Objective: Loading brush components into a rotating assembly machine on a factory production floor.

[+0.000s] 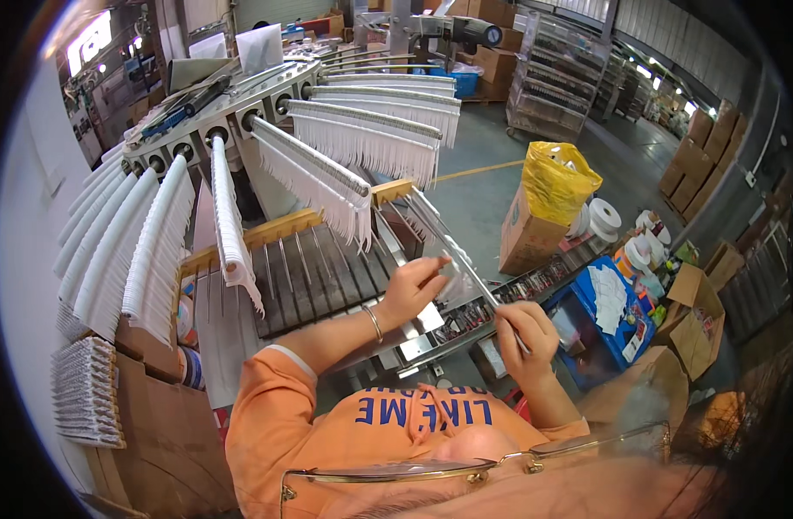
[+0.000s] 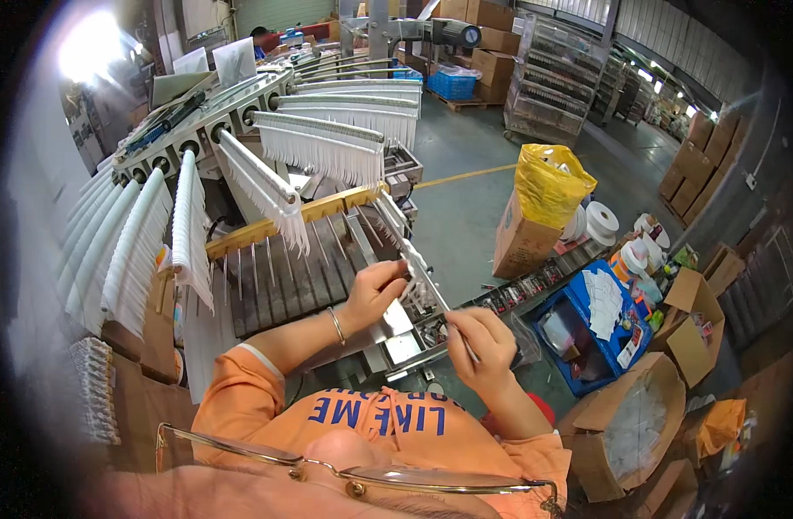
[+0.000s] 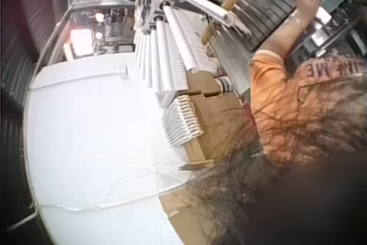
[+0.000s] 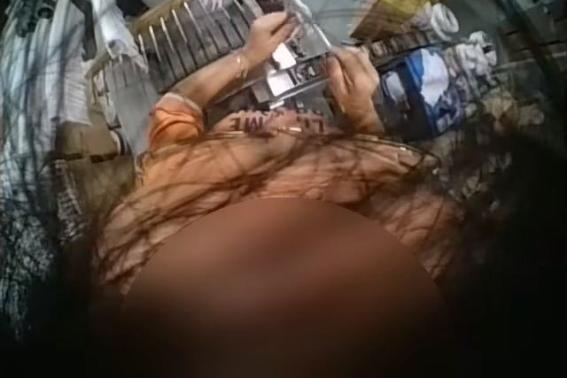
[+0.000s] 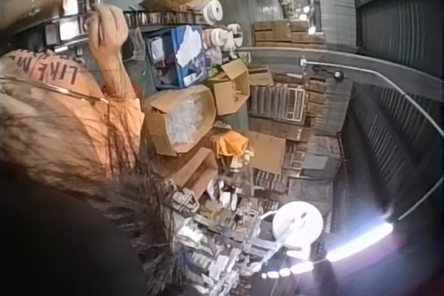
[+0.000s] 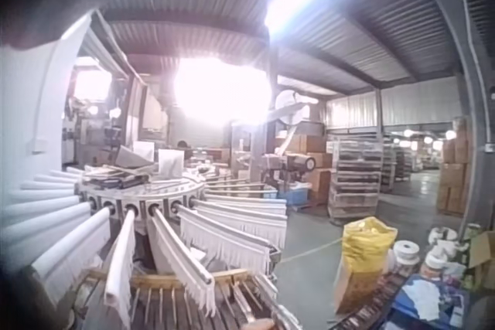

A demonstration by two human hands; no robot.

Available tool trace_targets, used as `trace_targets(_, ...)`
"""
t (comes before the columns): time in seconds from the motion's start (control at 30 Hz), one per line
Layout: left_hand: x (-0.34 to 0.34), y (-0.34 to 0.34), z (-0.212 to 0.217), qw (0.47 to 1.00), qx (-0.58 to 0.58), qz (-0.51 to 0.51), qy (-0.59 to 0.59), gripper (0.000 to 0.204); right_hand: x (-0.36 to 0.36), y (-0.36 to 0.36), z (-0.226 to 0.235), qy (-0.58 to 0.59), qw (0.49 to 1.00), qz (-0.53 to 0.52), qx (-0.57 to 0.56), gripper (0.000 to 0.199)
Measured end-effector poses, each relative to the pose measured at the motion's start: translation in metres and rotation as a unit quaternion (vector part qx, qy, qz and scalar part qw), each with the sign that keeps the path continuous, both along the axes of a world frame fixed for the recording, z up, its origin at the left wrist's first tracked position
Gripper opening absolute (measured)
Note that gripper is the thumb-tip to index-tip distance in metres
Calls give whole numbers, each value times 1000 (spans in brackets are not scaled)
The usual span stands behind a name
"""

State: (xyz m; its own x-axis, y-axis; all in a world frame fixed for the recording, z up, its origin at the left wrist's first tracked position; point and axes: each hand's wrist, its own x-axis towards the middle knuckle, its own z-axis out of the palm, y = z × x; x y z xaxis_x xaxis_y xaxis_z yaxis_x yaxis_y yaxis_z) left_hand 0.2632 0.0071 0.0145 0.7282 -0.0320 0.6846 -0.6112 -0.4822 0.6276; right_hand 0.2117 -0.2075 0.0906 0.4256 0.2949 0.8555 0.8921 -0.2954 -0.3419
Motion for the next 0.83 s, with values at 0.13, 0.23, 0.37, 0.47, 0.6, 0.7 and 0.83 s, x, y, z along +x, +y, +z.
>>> trace_targets(0.13, 36, 27, -18, 975, -201, 27, 91, 28, -18, -35, -5, -12, 1000, -7, 9, 16)
trace_targets(0.23, 96, 66, -48, 889, -414, -46, 189, 19, -21, -41, -4, -17, 1000, -22, -2, 14)
trace_targets(0.37, 122, 65, -32, 812, -518, -97, 251, 12, -11, -21, 9, -7, 1000, -12, -19, 14)
trace_targets(0.47, 116, 50, -24, 819, -500, -133, 249, 9, 1, -4, 5, 5, 1000, -7, -1, 14)
trace_targets(0.6, 74, 21, -21, 884, -389, -83, 246, 19, 16, 1, -21, 83, 995, -20, 49, 12)
trace_targets(0.7, 13, 2, -7, 971, -149, -92, 165, 26, 17, -22, -41, 163, 972, 42, 165, 10)
trace_targets(0.83, -63, 10, 62, 964, 246, 58, -81, 30, 20, -55, -62, 239, 918, 189, 253, 12)
